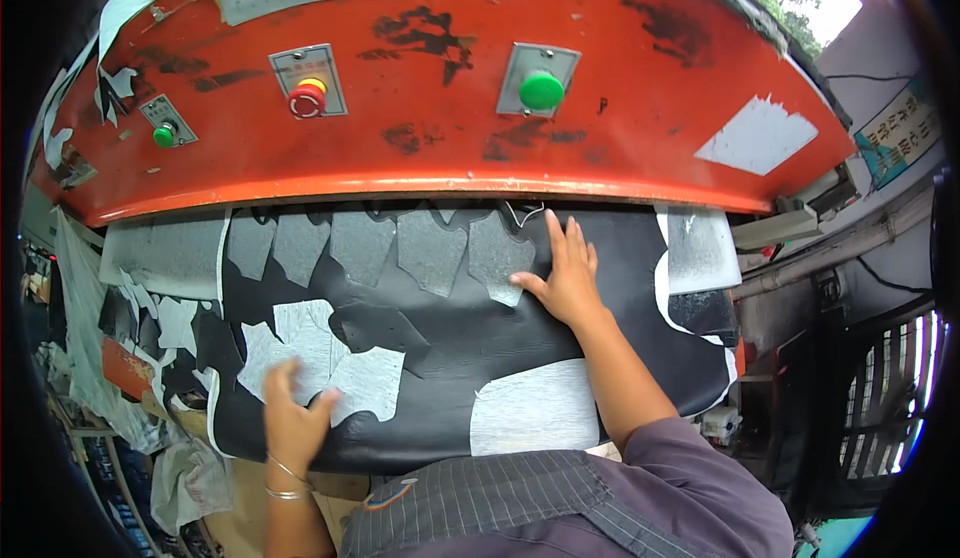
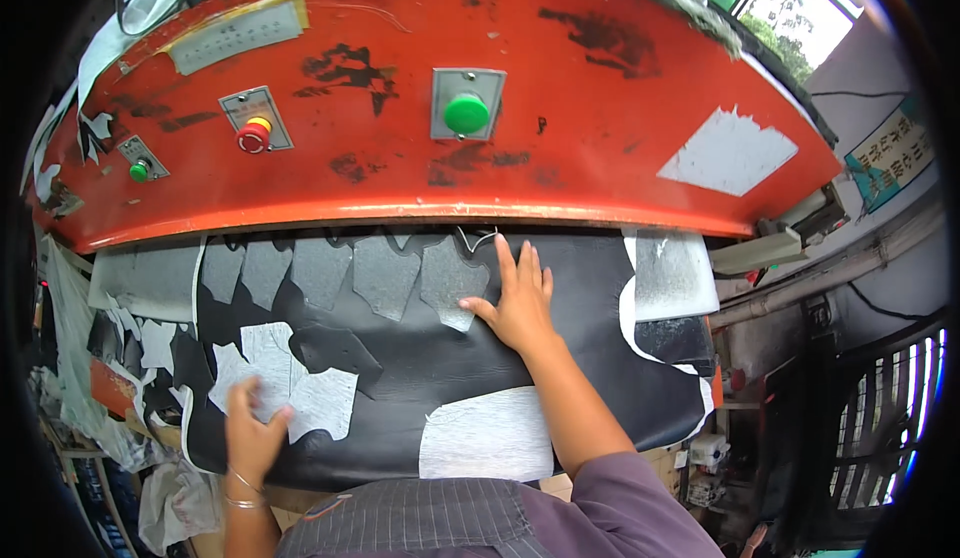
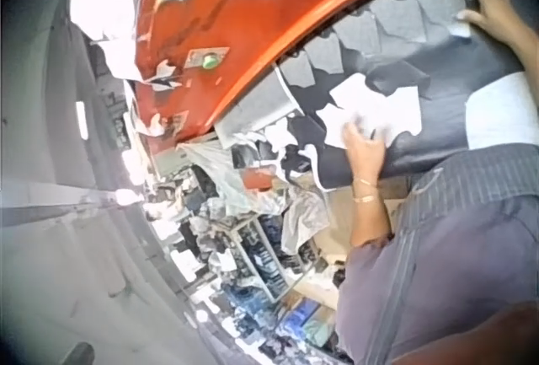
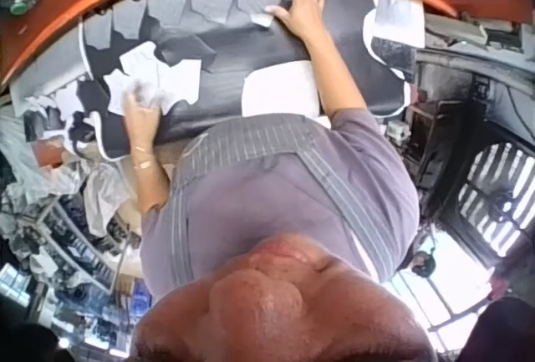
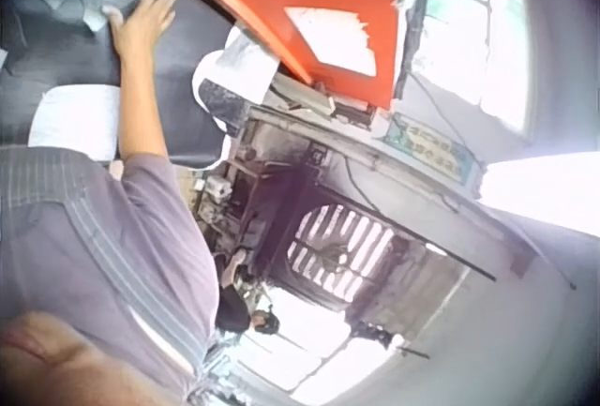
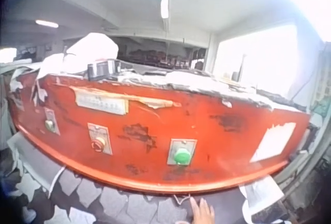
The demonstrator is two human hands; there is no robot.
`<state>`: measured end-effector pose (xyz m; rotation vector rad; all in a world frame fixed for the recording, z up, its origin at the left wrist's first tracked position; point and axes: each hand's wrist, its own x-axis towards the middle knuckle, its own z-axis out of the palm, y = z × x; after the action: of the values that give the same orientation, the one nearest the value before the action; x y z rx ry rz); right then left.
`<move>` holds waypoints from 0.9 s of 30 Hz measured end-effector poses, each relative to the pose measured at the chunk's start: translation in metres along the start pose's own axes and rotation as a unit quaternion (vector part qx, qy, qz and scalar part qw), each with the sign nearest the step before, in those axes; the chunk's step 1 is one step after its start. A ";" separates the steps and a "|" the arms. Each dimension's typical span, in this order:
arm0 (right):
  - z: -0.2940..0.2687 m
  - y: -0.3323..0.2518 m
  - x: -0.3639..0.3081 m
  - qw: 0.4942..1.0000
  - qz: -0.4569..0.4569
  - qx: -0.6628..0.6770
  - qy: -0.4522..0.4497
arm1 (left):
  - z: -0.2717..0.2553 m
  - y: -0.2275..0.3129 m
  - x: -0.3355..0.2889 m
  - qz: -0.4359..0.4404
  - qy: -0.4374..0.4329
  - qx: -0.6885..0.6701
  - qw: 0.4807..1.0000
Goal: Operating a hydraulic press with metal dies to cut shoe components from a sheet of material.
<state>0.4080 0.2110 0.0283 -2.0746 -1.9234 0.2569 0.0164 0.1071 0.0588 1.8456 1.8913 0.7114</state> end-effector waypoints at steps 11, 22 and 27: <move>-0.127 -0.135 0.041 0.891 -0.134 0.299 0.314 | -0.146 -0.057 0.179 0.127 0.481 -0.181 0.849; -0.068 -0.117 -0.047 0.956 -0.122 0.263 0.055 | -0.069 0.015 0.106 0.194 0.128 -0.093 0.968; -0.030 -0.123 -0.141 0.939 -0.296 0.070 -0.162 | 0.006 0.071 -0.023 0.340 -0.194 0.027 0.920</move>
<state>0.2902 0.0757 0.0873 -1.3371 -2.5286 0.5997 0.0776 0.0845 0.0958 2.4801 1.0149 0.4332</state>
